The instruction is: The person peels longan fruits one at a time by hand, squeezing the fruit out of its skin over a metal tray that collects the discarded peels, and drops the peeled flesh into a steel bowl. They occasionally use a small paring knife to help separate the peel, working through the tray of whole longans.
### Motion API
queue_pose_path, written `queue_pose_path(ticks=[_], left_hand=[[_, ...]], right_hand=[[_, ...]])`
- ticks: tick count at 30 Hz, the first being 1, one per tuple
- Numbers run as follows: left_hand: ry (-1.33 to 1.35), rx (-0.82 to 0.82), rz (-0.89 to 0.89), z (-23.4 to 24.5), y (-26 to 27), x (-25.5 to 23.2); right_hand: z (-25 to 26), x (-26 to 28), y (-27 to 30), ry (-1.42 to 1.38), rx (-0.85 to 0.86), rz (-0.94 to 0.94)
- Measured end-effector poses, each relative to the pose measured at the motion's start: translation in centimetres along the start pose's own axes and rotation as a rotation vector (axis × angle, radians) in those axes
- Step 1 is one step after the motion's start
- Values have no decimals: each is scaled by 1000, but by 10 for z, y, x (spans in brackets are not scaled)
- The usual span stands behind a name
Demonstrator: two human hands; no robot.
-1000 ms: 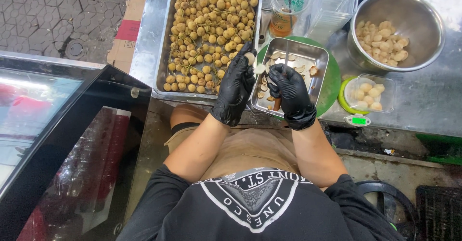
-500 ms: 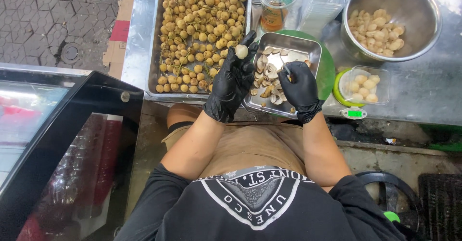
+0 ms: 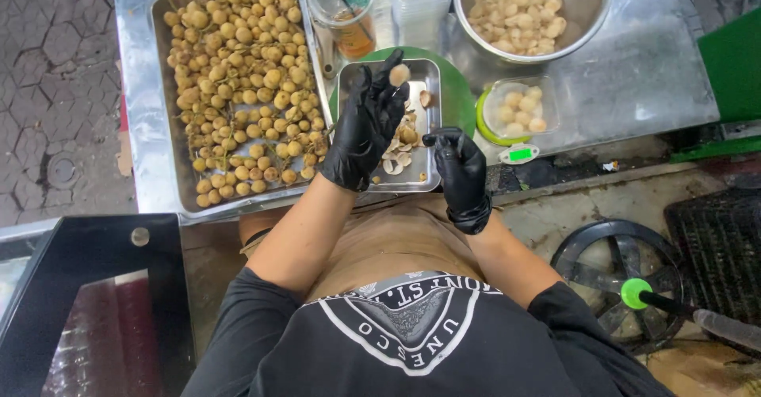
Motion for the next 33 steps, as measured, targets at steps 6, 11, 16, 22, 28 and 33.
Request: queue_pose_path(ticks=[6,11,16,22,28,33], left_hand=[[108,148,133,-26,-59,40],[-77,210,181,-31,-71,65],[-688,235,161,-54,-79,93],[-1496,389,114,-67,-96,124],[-1219,246,52,-26,-88,70],[-1235,40,18,7,-19,-34]], right_hand=[[53,-7,24,-71,-117,23],[84,38,19,-180,-151,149],[146,51,34,-373,-277,274],[184,55,54,-424,-445,311],[179,59,53,-366,-370,326],[153,69,40,-444,-301,308]])
Point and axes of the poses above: each hand's wrist, its own y-axis away from the middle knuckle, its own z-axis out of the back of the hand, x = y × z, the point moved 5 cm from there along -y, towards the middle knuckle, and after that the axes turned 10 degrees about x, right-handed, at the moved point
